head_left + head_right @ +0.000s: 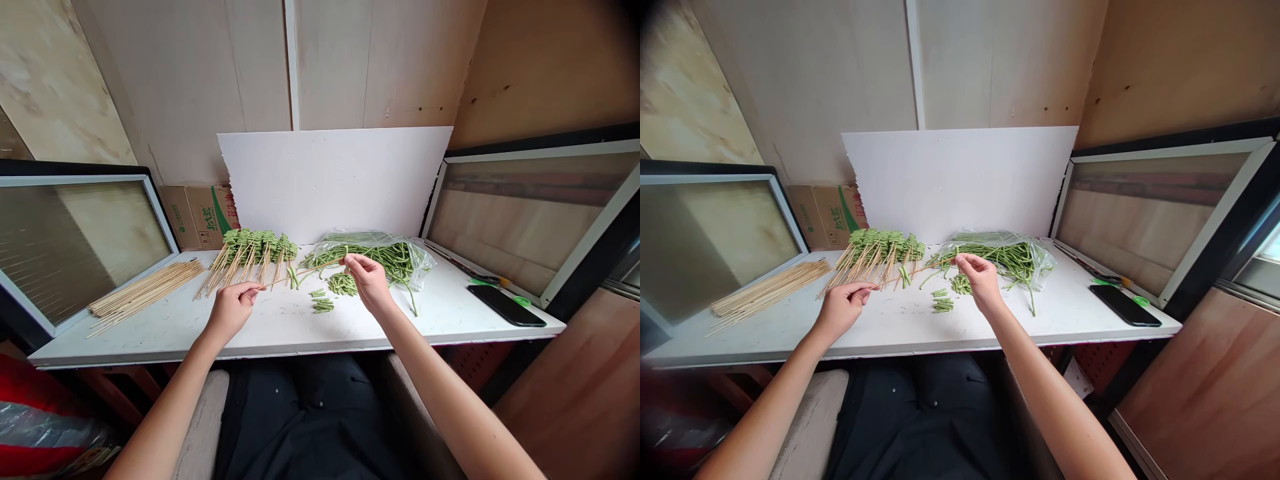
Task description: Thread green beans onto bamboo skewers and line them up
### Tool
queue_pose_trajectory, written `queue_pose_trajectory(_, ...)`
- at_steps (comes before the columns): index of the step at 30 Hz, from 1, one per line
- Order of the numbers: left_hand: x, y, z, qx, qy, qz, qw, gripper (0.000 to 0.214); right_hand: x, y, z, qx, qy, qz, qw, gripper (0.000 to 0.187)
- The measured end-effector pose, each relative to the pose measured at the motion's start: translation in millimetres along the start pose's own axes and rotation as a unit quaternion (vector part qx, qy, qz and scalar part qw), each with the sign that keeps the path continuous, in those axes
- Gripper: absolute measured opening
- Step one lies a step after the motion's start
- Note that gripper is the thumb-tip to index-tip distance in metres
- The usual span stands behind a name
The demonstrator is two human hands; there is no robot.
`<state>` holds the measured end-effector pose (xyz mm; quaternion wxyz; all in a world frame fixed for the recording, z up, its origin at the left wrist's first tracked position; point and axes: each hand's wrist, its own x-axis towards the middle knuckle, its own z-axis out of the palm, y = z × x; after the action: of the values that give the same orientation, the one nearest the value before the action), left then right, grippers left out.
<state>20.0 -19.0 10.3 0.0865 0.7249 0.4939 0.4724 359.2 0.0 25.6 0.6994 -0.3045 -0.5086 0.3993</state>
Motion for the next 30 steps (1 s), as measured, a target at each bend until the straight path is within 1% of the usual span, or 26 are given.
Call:
queue_pose_trajectory(5, -1, -2, -0.6, 0.021, -0.007, 0.003, 1.000, 0.031, -4, -1, 3, -0.018, -0.001, -0.016, 1.000, 0.024)
queue_pose_trajectory(11, -1, -8, -0.5, 0.059, -0.015, 0.038, 0.997, 0.031, -8, 0, 8, -0.007, 0.005, -0.013, 1.000, 0.024)
queue_pose_trajectory(15, -2, -8, 1.7, 0.071, 0.008, 0.081, 0.994, 0.033, -10, -2, 9, 0.003, 0.010, -0.007, 1.000, 0.027)
queue_pose_trajectory(18, -4, -6, 1.4, 0.089, 0.034, 0.131, 0.987, 0.041, -11, -5, 13, 0.028, 0.012, 0.006, 1.000, 0.029)
queue_pose_trajectory(23, -7, 0, -2.8, 0.152, 0.049, 0.200, 0.967, 0.055, -12, -8, 20, 0.053, 0.023, 0.021, 0.998, 0.035)
queue_pose_trajectory(26, -7, 2, -5.9, 0.163, 0.053, 0.201, 0.964, 0.051, -13, -7, 19, 0.043, 0.022, 0.019, 0.999, 0.036)
queue_pose_trajectory(30, -6, -2, -5.7, 0.128, -0.004, 0.171, 0.977, 0.038, -16, -9, 18, -0.005, 0.009, -0.015, 1.000, 0.036)
